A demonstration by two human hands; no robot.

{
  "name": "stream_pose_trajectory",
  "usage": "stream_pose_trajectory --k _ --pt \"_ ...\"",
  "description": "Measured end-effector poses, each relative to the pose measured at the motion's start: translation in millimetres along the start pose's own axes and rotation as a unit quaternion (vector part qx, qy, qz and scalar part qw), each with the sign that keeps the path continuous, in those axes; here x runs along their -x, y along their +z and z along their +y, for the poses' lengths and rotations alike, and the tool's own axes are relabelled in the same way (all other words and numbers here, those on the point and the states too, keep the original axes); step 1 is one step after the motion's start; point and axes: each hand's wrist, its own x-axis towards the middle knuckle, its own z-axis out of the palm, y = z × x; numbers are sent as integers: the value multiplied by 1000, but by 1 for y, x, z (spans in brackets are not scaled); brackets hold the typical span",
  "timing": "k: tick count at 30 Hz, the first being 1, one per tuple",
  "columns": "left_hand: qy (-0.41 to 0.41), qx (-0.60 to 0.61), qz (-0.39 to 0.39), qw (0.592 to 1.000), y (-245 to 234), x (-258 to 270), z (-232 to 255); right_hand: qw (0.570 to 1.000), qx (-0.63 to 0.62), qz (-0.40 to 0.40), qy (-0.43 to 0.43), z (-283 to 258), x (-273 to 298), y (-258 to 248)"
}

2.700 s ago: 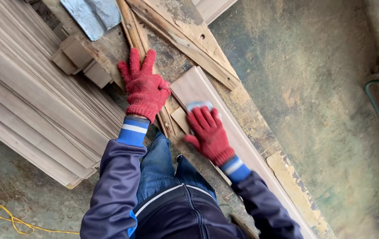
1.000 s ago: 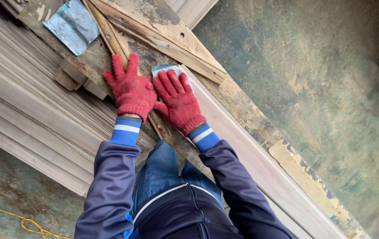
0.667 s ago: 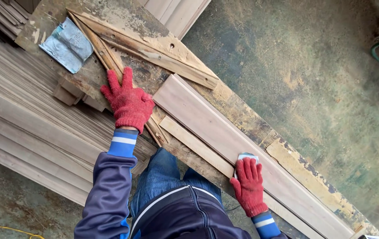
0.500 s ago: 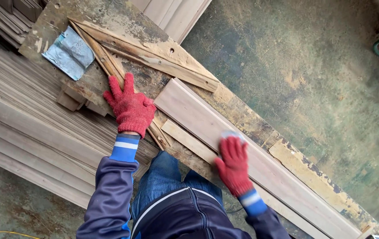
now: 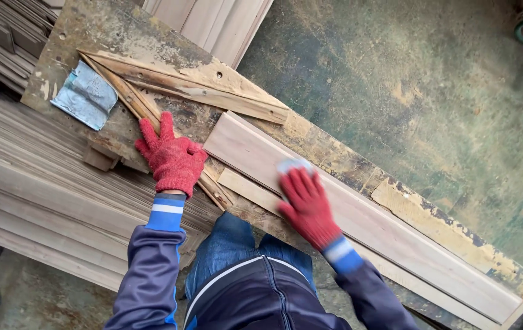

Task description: Sanding a wood plank using an orbital sander and manual sandpaper on a workbench.

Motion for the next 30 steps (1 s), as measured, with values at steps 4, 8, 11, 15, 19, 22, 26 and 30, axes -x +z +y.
stream_pose_trajectory --k 4,8,11,15,19,22,26,30 --pt "53 50 93 993 19 -6 -14 995 59 -66 42 13 75 -8" --pt "121 43 153 980 27 -6 -20 999 -9 -31 -8 -16 6 16" --pt "134 45 166 976 33 -7 -25 996 -51 27 -62 -51 -89 42" --pt "174 19 174 969 35 -8 -27 997 -59 49 -16 -64 -114 51" --pt "40 20 66 997 27 -6 -18 994 -53 35 90 -11 10 27" --pt "136 10 116 984 39 -8 -36 976 8 33 215 46 155 17" --pt "185 0 141 972 36 -8 -34 880 107 -6 463 105 307 13" --pt "200 -59 141 968 40 -15 -40 805 108 43 582 88 259 40"
